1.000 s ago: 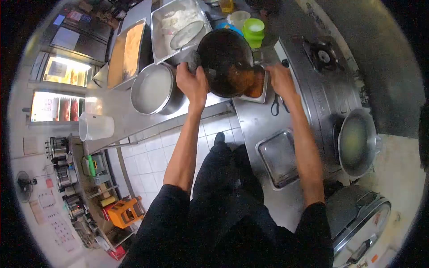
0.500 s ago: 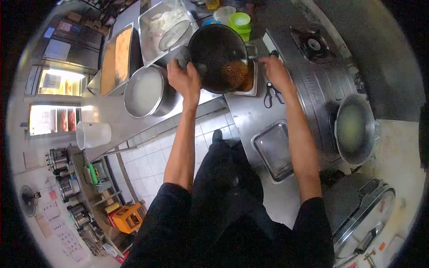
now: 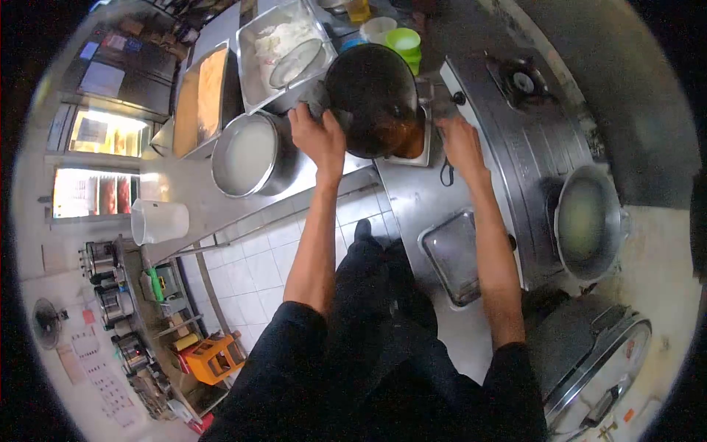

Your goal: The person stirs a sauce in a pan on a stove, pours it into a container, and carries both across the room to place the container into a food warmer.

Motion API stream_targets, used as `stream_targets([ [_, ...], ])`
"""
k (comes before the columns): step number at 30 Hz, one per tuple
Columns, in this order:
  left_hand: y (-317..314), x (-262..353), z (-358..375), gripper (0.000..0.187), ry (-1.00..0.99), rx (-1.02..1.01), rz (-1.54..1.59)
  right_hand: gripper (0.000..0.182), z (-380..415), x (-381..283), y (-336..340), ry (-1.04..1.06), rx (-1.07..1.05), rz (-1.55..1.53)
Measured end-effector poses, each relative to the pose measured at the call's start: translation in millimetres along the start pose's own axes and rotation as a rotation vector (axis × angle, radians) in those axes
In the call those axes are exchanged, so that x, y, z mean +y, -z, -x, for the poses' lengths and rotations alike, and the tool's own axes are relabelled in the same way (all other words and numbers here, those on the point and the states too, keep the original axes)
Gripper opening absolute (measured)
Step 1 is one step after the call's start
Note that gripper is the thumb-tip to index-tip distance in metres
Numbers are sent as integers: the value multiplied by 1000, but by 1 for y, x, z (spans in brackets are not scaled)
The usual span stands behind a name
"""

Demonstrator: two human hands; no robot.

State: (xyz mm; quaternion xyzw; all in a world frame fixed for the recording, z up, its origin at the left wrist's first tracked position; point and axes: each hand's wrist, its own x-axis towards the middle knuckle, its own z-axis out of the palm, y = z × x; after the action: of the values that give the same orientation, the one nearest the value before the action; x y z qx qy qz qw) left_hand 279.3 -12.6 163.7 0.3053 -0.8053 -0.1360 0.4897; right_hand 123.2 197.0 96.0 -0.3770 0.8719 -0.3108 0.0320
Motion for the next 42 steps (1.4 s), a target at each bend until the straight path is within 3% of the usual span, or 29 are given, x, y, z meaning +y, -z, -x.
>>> stream_targets([
  [2,1,0,2,24,-68,-18,39,44,-20,0,5,7,57,-121],
  [6,2,13,0,22,-45,-22,86,34,-18,10,-16,85,191,71],
  [7,4,14,-2,22,-55,-8,91,35,-6,30,-34,153,187,135],
  [11,1,4,-2,22,-27,47,49,38,11,5,2,43,46,-102],
  [14,-5,-4,2,23,-30,34,85,37,-6,20,-16,59,192,-61],
  [19,-2,7,-4,23,-34,74,70,33,23,18,-17,-28,-21,-41],
  [22,-4,8,-2,24,17,38,49,34,14,-18,-15,16,181,-112],
  [25,-7,7,0,25,-15,21,92,37,12,-44,-27,45,80,-51],
  [29,-5,8,-4,24,9,32,79,40,47,-22,-31,-74,44,8],
  [32,-6,7,-3,23,30,39,88,30,53,-12,-26,-48,69,58],
  [33,-8,5,-1,23,34,38,91,30,52,-29,-12,-104,51,-51],
  [36,-12,4,-1,22,20,51,106,35,54,-44,-20,55,181,23],
  [37,-12,5,-1,22,21,49,92,35,57,-49,-20,21,108,30],
  [40,-8,9,-3,22,22,44,105,32,72,-4,-49,-161,55,-34],
  [42,-4,10,-6,22,26,51,106,33,73,0,-45,-108,119,-29],
])
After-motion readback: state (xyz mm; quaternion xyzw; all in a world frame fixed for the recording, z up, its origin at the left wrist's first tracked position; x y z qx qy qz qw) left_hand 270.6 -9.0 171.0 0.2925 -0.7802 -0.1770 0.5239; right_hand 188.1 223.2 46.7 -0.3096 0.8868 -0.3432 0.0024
